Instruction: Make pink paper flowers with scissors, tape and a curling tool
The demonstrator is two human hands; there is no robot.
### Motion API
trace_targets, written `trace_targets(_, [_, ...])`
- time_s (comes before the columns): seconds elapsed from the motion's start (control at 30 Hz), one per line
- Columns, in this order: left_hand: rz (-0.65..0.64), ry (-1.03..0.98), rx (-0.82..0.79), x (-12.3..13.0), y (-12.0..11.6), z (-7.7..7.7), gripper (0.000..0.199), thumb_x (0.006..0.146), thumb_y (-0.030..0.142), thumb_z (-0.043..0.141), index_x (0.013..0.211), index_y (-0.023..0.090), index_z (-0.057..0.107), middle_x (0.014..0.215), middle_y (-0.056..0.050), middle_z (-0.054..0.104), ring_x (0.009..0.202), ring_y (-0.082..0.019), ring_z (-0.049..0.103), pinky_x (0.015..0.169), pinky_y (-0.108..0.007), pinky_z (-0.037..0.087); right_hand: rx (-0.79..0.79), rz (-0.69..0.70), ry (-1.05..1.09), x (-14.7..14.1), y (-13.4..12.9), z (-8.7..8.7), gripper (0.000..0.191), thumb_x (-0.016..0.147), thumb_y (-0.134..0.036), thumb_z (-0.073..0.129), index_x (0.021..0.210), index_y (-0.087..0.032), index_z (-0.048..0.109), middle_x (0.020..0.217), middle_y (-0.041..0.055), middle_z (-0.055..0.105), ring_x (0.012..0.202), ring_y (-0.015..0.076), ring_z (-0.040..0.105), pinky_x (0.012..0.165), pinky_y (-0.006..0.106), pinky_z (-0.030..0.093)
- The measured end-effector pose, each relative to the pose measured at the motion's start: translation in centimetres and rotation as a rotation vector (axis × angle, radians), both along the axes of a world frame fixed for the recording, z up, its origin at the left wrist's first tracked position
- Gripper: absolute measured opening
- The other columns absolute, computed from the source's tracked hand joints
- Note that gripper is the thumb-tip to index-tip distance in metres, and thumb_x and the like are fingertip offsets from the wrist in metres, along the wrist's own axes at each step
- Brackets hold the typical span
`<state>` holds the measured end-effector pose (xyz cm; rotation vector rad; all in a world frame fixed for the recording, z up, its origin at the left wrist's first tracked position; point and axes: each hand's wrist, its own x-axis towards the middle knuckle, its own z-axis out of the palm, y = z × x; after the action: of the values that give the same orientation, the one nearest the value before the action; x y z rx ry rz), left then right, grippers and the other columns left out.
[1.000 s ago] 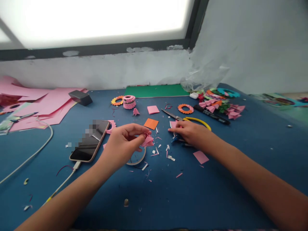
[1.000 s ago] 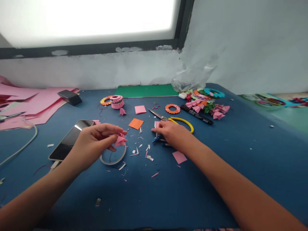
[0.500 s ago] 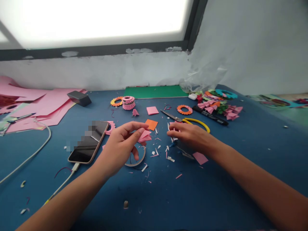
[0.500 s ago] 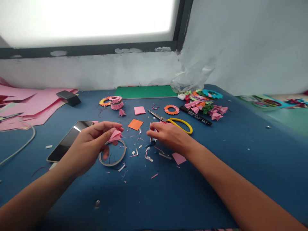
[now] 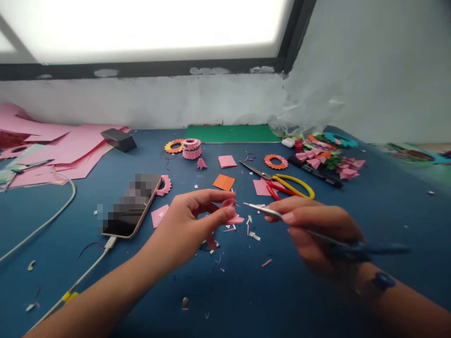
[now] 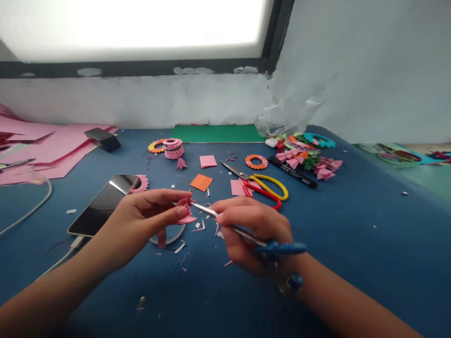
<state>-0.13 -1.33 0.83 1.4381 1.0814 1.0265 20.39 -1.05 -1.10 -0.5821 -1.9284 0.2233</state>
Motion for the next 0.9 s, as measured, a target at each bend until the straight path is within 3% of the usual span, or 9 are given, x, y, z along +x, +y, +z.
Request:
trace_targets(0.13, [0.015,-0.007,-0.015,0.49,-0.40,0.22,0.015,0.075,0.018,0.068,0.089,0.019,0.072,0.079,-0.005,0.074,0.054,-0.014,0.067,0.032,-0.013,0.049,0.114,-0.009,-0.140,-0.50,-0.26,0.12,0.032,0.080,-0.006,0.051,0.101,-0.029,0.051,0.082,0.0014,0.067,0.072,0.0152,0.067,0.057,0.028,0.058])
trace_targets(0.47, [0.027,-0.051,-0.024,0.60,-0.64,0.18,0.015,0.073,0.017,0.071,0.086,0.024,0.073,0.076,0.000,0.074,0.055,-0.012,0.068,0.035,-0.011,0.051,0.245,-0.059,-0.228,-0.12,-0.18,0.10,0.025,0.080,-0.009,0.052,0.097,-0.027,0.051,0.080,-0.0008,0.067,0.070,0.0113,0.066,0.058,0.022,0.057])
trace_targets(0.73, [0.045,-0.065,-0.022,0.79,-0.66,0.50,0.014,0.072,0.015,0.071,0.083,0.022,0.074,0.072,0.001,0.074,0.055,-0.013,0.068,0.035,-0.011,0.052,0.172,-0.057,-0.270,0.07,-0.72,0.37,0.029,0.081,-0.010,0.055,0.103,-0.027,0.049,0.082,-0.0006,0.067,0.073,0.0116,0.065,0.062,0.023,0.057])
trace_targets(0.9, [0.043,-0.080,-0.061,0.81,-0.69,0.66,0.013,0.072,0.016,0.072,0.083,0.022,0.074,0.071,0.002,0.074,0.052,-0.010,0.065,0.036,-0.011,0.052,0.179,0.005,-0.244,0.37,-0.29,-0.40,0.026,0.083,-0.011,0.052,0.104,-0.026,0.053,0.087,-0.0001,0.069,0.074,0.0132,0.066,0.061,0.026,0.058])
